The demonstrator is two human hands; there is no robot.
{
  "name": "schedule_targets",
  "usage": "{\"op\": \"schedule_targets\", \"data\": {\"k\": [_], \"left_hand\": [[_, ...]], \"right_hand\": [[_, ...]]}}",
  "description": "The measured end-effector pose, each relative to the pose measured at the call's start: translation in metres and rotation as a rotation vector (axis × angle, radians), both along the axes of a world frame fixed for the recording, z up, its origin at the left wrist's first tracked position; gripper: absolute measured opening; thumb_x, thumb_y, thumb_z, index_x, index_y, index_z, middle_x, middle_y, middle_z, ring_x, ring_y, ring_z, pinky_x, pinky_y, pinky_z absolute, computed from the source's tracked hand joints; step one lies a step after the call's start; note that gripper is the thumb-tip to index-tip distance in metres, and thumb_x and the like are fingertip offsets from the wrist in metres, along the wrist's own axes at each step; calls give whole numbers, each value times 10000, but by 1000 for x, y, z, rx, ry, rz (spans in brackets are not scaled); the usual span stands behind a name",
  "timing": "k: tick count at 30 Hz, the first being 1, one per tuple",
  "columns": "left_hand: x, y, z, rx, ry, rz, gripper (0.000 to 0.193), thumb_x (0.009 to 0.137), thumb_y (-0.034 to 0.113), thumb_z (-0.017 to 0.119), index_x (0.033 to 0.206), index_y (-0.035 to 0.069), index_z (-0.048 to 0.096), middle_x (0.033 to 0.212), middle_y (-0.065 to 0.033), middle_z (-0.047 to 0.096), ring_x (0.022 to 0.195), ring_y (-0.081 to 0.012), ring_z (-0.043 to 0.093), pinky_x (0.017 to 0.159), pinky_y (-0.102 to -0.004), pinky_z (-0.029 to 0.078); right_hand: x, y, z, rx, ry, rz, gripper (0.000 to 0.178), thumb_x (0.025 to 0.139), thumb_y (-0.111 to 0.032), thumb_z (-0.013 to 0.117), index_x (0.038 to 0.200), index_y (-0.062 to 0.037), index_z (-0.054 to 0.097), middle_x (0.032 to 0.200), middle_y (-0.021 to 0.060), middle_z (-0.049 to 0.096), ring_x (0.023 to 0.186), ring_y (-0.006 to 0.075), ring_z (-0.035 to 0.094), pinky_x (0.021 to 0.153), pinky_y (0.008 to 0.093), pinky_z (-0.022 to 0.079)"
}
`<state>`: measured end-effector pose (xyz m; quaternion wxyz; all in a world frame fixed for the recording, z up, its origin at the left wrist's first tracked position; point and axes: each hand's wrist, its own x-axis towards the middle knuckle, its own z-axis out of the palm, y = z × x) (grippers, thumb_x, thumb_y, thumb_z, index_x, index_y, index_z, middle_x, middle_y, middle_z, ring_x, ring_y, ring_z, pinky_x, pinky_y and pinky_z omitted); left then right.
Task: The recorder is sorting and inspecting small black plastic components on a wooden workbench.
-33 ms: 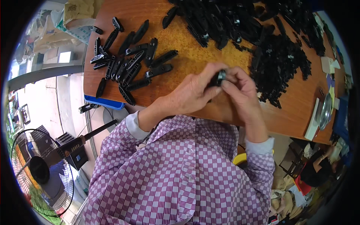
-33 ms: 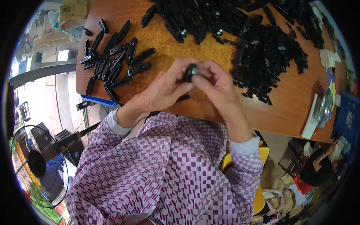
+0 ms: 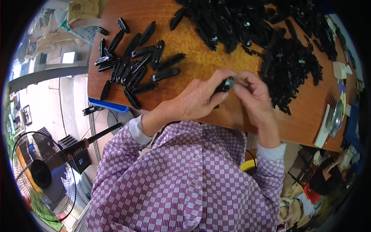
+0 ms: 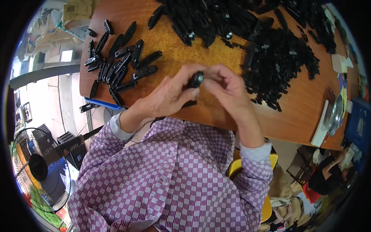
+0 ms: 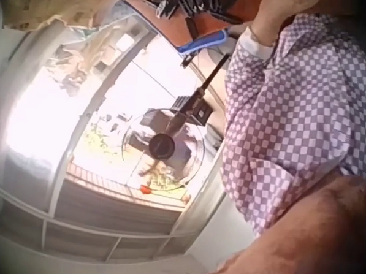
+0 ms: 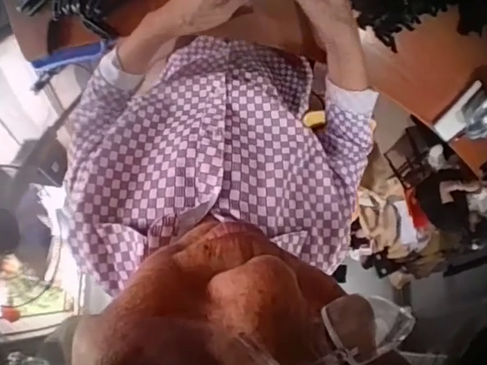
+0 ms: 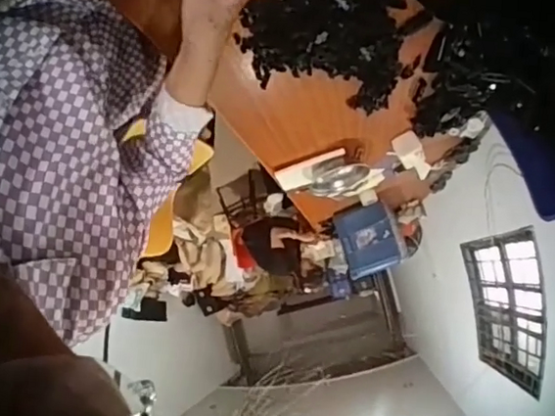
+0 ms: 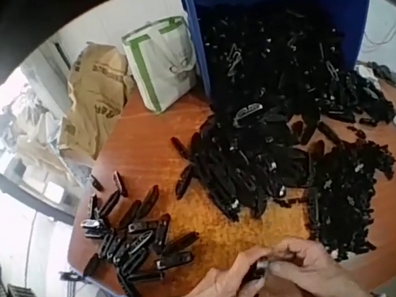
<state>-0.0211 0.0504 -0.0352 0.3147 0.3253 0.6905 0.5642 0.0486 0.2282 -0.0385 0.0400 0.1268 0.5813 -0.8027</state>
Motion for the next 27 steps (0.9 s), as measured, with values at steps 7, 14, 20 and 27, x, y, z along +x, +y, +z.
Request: {"op": "schedule_targets", "data": {"k": [7,14,20,27], "left_hand": [[-22,-22,9,-334,701,-301,314,861,321,615,1111,139,560,820,-76,605,643,-242,610,472,-354,455],[-124,-29,-5,-535,1018,297,207,823,193,636,975,65,580,902,-101,577,849,-300,608,658,-405,510],[-172,-36,-46,-547,1213,341,264,831,212,632,1041,72,555,1060,-138,601,922,-366,610,732,-481,482],[-158,-65,-16,-128,49,441,251,914,218,571,1111,69,532,883,-61,633,818,-225,655,576,-305,491]], "right_hand": [[-59,44,-3,1766,261,103,204,770,-169,701,925,-75,608,937,28,553,896,242,527,760,349,392],[-67,51,-13,1857,337,74,129,798,-124,671,886,-80,589,897,17,559,848,220,539,734,344,397],[-59,52,-11,1482,433,-37,115,829,-29,607,942,-41,597,899,69,596,823,273,569,744,341,461],[-57,62,-13,1568,412,12,124,791,-113,673,889,-46,638,903,75,584,867,280,550,751,383,445]]}}
